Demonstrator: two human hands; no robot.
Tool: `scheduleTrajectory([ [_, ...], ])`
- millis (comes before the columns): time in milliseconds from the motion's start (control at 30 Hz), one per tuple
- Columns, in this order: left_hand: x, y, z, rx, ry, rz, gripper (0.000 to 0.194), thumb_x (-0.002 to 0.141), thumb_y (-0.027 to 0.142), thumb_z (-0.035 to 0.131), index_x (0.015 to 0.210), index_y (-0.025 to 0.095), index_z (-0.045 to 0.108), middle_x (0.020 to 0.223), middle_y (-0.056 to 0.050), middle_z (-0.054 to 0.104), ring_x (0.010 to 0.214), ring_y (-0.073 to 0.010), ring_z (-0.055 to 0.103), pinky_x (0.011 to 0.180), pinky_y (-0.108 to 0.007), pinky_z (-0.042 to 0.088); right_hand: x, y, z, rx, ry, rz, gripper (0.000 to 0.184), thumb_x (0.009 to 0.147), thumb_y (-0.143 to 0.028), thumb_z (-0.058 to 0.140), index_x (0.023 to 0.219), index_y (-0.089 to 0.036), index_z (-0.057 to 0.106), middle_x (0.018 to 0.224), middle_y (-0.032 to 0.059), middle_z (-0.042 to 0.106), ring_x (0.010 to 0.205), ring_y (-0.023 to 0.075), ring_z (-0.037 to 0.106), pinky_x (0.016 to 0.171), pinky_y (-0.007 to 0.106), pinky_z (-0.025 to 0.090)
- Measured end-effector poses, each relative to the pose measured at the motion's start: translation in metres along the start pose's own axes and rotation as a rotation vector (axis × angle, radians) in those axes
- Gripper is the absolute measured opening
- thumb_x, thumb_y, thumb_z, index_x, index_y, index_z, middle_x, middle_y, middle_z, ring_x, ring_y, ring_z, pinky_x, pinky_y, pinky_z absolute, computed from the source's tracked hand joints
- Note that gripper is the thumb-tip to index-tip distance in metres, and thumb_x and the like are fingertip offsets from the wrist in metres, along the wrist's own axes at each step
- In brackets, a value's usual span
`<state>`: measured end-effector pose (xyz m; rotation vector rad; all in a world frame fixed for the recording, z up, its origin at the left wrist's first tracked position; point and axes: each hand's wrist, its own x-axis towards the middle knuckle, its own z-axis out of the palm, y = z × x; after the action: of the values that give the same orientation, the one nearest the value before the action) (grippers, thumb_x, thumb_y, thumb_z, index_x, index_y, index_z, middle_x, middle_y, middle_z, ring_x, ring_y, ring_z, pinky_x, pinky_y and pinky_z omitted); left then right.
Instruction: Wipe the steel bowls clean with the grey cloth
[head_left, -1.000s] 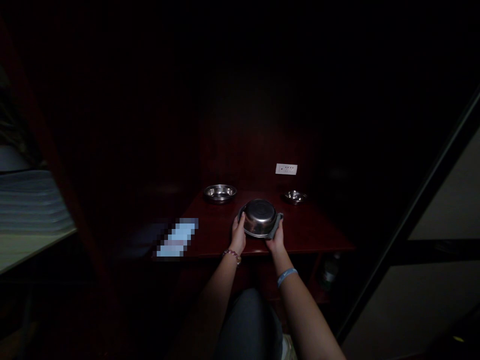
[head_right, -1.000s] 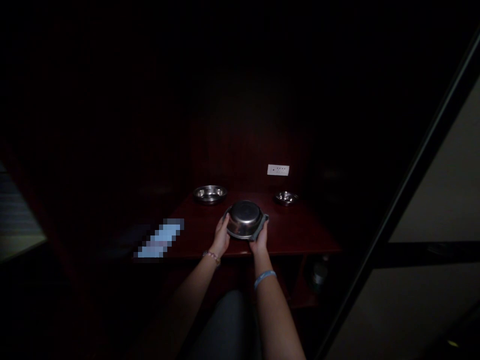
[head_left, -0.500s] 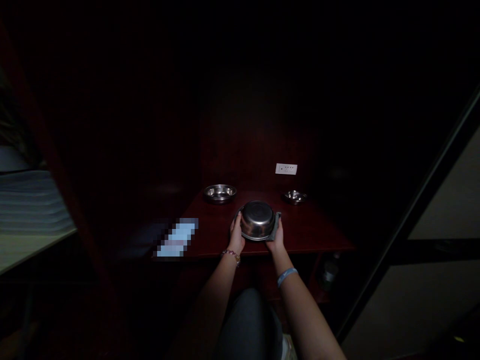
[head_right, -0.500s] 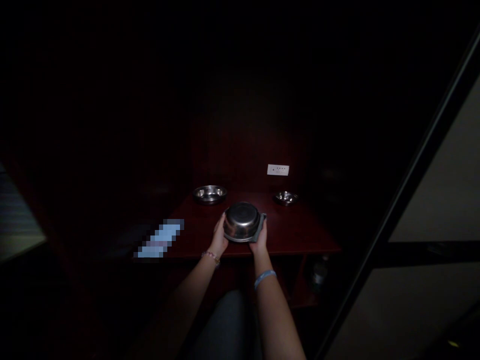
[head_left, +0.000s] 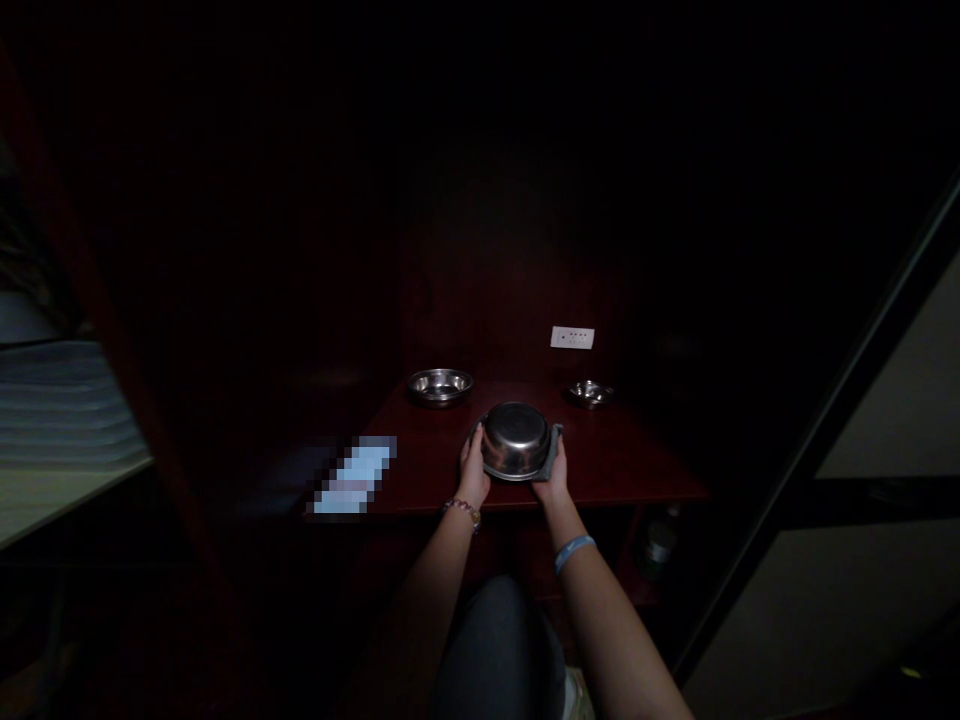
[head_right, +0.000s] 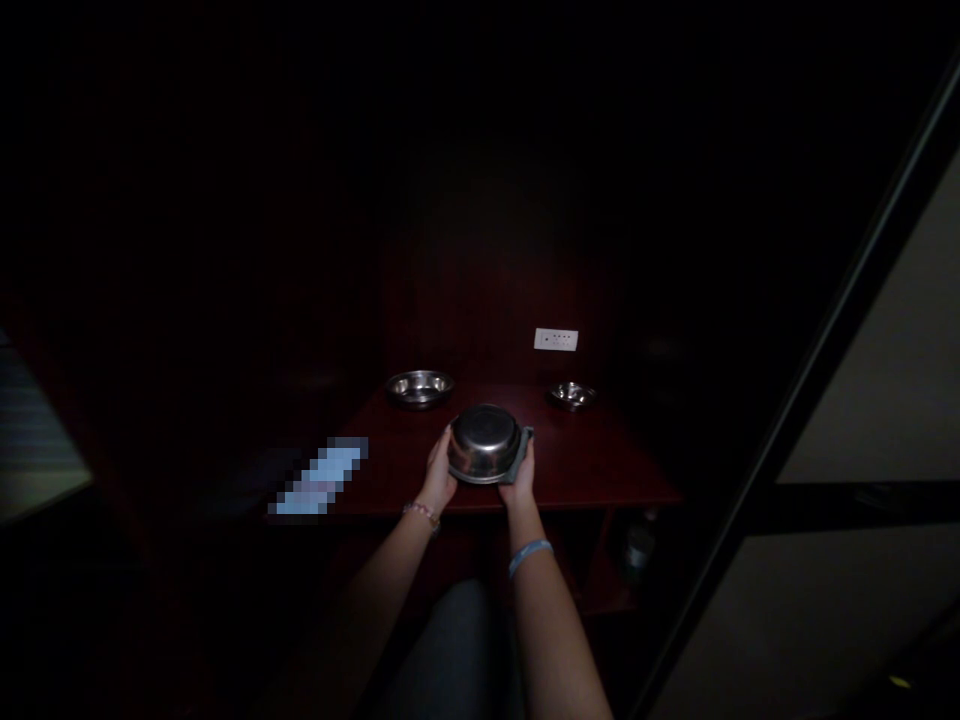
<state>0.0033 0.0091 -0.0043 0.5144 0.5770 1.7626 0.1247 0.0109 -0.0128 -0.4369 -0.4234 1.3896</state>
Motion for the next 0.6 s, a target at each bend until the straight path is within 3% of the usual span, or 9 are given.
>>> scheduleTrajectory([
  [600,0.0003,0.0001,0.0010,-0.027,0.036,-0.014,0.022,0.090,0.030,0.070,0.107,0.017,0.074,0.128,-0.010,0.072,0.129,-0.0240,0.061,0.117,-0.041,0.041,-0.0020,-0.0016,0.0018,0.028,0.018,0.032,0.041,0.099,-0.046,0.043,0.099,-0.021,0.075,0.097,0.0005,0.082,0.103,0.0191,0.074,0.110,0.039,0.050],
])
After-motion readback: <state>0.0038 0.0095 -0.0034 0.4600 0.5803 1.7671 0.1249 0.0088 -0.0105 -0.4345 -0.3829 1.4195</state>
